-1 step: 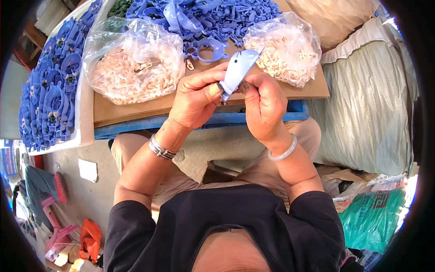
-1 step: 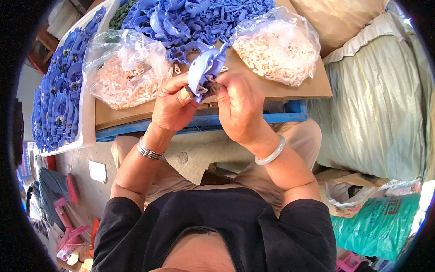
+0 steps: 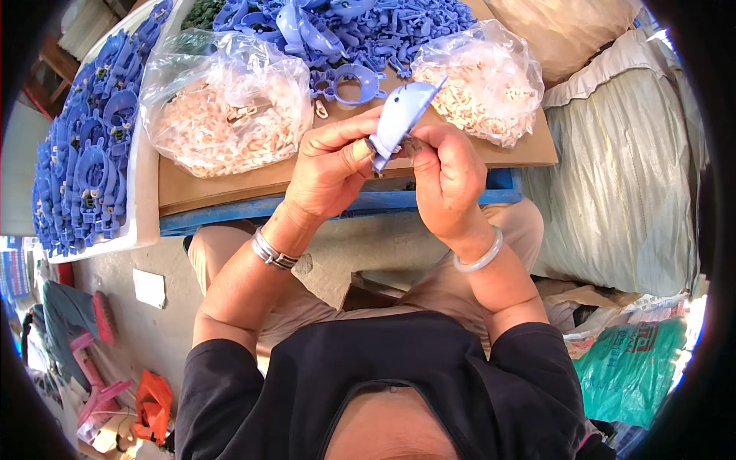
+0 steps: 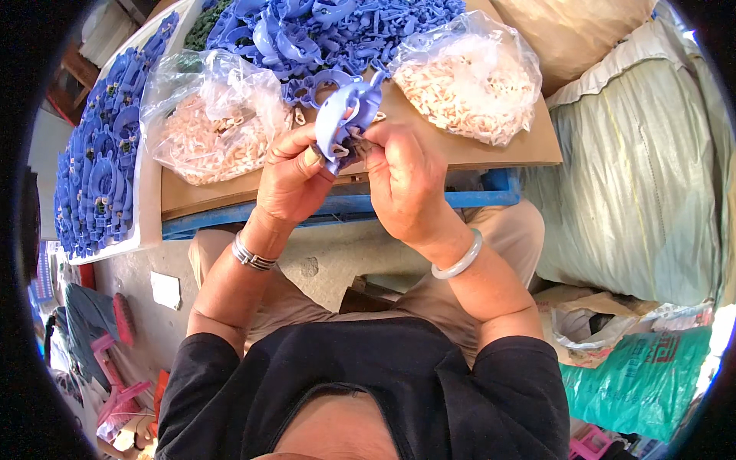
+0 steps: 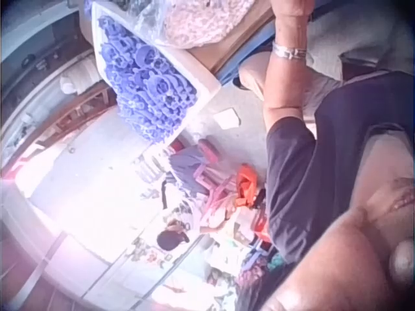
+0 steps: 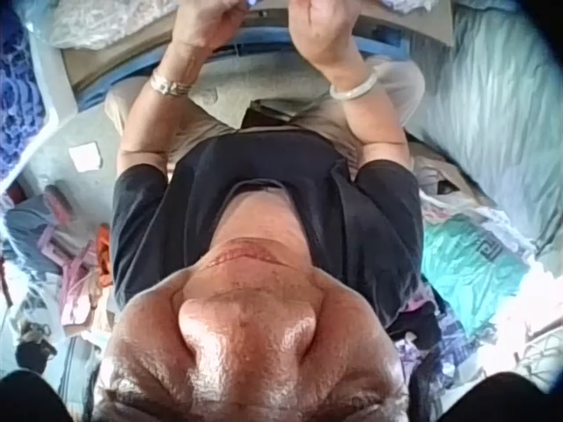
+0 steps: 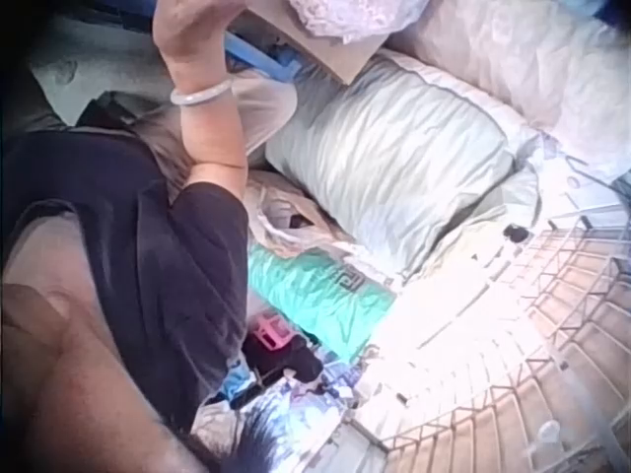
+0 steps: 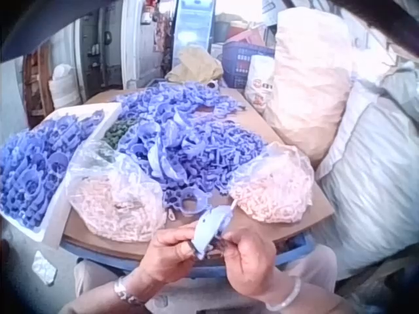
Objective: Manually assembling small plastic components into a larger blue plastic base unit.
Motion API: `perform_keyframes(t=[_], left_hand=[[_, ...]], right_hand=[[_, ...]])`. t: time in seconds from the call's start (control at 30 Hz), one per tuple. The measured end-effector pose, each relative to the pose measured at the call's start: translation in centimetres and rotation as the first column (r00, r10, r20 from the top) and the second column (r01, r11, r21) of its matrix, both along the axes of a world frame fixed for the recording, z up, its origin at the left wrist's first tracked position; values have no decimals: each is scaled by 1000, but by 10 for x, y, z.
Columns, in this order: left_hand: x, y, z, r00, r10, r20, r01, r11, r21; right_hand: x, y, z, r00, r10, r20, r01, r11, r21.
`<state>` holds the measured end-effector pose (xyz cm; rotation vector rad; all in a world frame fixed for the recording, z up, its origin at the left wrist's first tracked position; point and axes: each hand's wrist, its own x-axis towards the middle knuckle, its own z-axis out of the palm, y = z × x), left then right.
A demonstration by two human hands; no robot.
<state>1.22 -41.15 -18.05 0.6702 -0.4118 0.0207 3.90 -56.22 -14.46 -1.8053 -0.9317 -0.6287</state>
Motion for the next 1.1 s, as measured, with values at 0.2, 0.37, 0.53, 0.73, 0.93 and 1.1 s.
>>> perform_keyframes(t=[0.2, 0.37, 0.53, 0.73, 0.93, 1.1], left_hand=[[-3, -1, 8, 997, 12, -70, -21, 993, -118], [-1, 1, 3, 984, -44, -174, 3, 973, -231], [0, 1, 2, 985, -103, -137, 73, 974, -214], [-1, -2, 0, 988, 34, -149, -54, 990, -128], [-3, -2, 6, 994, 45, -101, -48, 998, -37], [-3, -2, 6, 981, 14, -192, -28, 997, -68]], right_hand=[[1, -2, 10, 997, 50, -65, -54, 997, -49], [7, -2, 8, 995, 96, 14, -95, 994, -61], [2, 0, 6, 983, 54, -173, -52, 999, 16], [0, -2, 7, 955, 28, -297, -27, 1000, 6], [0, -4, 7, 921, 86, -379, -58, 995, 84], [7, -1, 1, 859, 154, -488, -83, 983, 165]])
